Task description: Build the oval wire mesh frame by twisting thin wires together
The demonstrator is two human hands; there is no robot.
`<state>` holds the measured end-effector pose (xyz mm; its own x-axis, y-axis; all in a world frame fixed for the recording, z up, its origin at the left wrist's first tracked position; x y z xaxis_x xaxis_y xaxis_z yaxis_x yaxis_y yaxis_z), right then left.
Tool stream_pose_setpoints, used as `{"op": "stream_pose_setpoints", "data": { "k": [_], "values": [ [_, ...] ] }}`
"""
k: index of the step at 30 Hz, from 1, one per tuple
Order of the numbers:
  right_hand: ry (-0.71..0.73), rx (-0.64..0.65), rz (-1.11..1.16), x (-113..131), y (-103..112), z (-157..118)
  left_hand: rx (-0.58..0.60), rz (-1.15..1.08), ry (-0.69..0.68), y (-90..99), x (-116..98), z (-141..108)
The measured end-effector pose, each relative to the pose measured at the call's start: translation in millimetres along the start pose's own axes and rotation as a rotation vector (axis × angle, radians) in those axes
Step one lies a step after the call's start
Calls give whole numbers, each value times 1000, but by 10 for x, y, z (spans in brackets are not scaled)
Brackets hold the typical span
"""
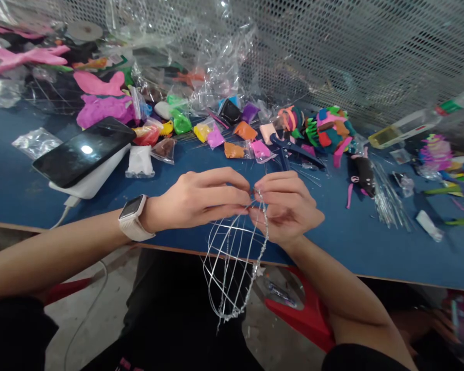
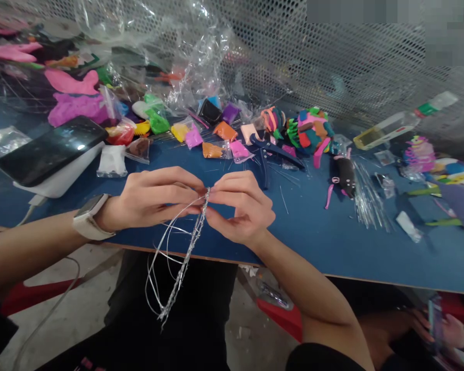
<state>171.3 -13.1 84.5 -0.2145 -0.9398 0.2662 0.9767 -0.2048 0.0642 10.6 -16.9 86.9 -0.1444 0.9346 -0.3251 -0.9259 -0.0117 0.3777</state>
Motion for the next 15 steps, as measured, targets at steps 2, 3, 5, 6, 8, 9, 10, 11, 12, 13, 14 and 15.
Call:
{"op": "stream_pose_setpoints", "data": {
  "k": [2,3,5,6,8,9,10,11,12,13,14,15],
  "values": [
    [24,15,-33,17,-6,-6,2,34,-34,3,-35,-12],
    [32,18,-46,27,-8,-6,5,44,-48,3,-51,-14],
    [48,21,-61,57,-16,-1,18,64,-61,-9,-70,-13],
    [54,19,-68,76,-19,5,29,73,-60,-21,-73,-11],
    [61,18,-83,111,-31,17,40,79,-65,-35,-85,-2],
    [57,21,-91,122,-39,24,39,81,-72,-38,-95,3],
    [47,24,-99,127,-44,30,35,85,-84,-37,-108,7],
    [33,31,-104,128,-51,36,27,94,-104,-33,-124,9],
    [20,40,-105,128,-58,41,21,109,-127,-31,-141,9],
    [8,49,-104,129,-63,45,17,126,-154,-32,-158,7],
    [-3,58,-101,131,-66,49,15,144,-182,-32,-175,3],
    [-14,66,-97,133,-67,52,15,158,-209,-33,-191,-2]
  ]
}}
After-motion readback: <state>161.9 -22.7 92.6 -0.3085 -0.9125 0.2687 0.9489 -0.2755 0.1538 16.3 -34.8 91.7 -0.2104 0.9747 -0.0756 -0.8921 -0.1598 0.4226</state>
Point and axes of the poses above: each hand's wrist, its own z-axis towards the middle knuckle, its own y-axis out of the back of the hand, x = y × z, the point moved 10 cm from there along z, towards the middle knuckle, and after that the axes turned 9 degrees about -x, right-handed, at the moved point
